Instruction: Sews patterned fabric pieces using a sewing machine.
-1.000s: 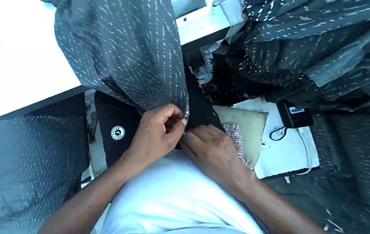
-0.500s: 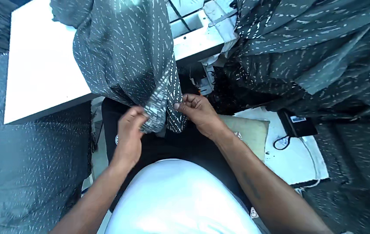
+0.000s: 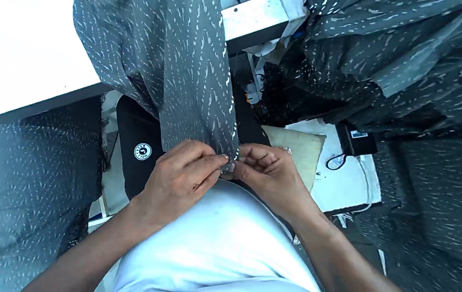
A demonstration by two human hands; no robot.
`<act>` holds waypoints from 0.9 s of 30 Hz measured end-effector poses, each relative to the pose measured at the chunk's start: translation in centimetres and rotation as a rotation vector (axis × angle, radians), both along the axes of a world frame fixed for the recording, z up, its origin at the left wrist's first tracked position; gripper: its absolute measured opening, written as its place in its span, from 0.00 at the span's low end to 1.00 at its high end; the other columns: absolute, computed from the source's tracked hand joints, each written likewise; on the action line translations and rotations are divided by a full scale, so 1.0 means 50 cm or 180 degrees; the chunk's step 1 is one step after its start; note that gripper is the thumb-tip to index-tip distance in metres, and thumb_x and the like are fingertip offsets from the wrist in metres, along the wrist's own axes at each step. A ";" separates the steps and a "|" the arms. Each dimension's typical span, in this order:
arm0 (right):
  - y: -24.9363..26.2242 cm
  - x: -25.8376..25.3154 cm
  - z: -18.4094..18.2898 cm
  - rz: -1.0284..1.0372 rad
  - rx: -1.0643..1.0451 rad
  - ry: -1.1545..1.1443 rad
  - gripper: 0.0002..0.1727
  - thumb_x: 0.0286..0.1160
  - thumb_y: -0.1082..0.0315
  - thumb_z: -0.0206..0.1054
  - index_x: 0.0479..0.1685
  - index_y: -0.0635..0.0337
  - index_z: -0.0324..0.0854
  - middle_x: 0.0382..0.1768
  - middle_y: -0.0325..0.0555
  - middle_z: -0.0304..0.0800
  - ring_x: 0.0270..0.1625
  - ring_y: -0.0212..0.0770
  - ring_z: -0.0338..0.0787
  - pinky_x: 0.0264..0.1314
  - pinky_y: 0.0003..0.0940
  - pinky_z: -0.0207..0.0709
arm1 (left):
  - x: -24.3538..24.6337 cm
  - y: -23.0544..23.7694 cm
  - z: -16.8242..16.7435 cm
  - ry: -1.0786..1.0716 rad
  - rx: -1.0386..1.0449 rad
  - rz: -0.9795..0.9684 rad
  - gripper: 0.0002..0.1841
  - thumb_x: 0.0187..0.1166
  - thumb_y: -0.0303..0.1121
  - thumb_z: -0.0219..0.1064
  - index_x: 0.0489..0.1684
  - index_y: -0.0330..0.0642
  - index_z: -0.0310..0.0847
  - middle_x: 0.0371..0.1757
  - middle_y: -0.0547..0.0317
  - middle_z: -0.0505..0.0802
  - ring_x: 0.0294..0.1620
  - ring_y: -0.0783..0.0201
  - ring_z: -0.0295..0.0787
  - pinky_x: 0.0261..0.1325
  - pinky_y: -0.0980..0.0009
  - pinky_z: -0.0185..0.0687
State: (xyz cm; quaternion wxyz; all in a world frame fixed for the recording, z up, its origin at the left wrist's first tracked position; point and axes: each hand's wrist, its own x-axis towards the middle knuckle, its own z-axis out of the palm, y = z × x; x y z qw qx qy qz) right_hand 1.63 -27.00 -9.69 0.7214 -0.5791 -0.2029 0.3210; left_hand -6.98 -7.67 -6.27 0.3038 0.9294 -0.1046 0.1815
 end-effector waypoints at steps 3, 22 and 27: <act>-0.001 -0.006 0.004 0.0053 0.0066 0.0032 0.10 0.79 0.78 0.67 0.54 0.69 0.87 0.40 0.50 0.95 0.40 0.41 0.96 0.49 0.36 0.95 | -0.004 -0.001 0.000 -0.0030 0.0176 -0.0051 0.09 0.76 0.28 0.71 0.48 0.41 0.96 0.40 0.58 0.90 0.45 0.68 0.86 0.49 0.78 0.84; -0.006 0.012 -0.014 0.0172 0.0266 -0.0267 0.15 0.87 0.57 0.64 0.49 0.60 0.89 0.34 0.35 0.93 0.36 0.26 0.90 0.40 0.25 0.87 | 0.000 0.007 0.001 0.0329 -0.0221 -0.0410 0.07 0.83 0.38 0.70 0.48 0.51 0.94 0.43 0.58 0.91 0.46 0.66 0.88 0.49 0.71 0.87; 0.026 0.069 -0.067 0.0696 0.0749 0.1041 0.10 0.76 0.67 0.74 0.52 0.60 0.91 0.36 0.42 0.95 0.35 0.33 0.93 0.40 0.32 0.90 | 0.103 0.152 0.069 0.0620 -0.0860 0.0155 0.11 0.83 0.42 0.69 0.51 0.50 0.93 0.52 0.65 0.94 0.46 0.72 0.92 0.48 0.70 0.92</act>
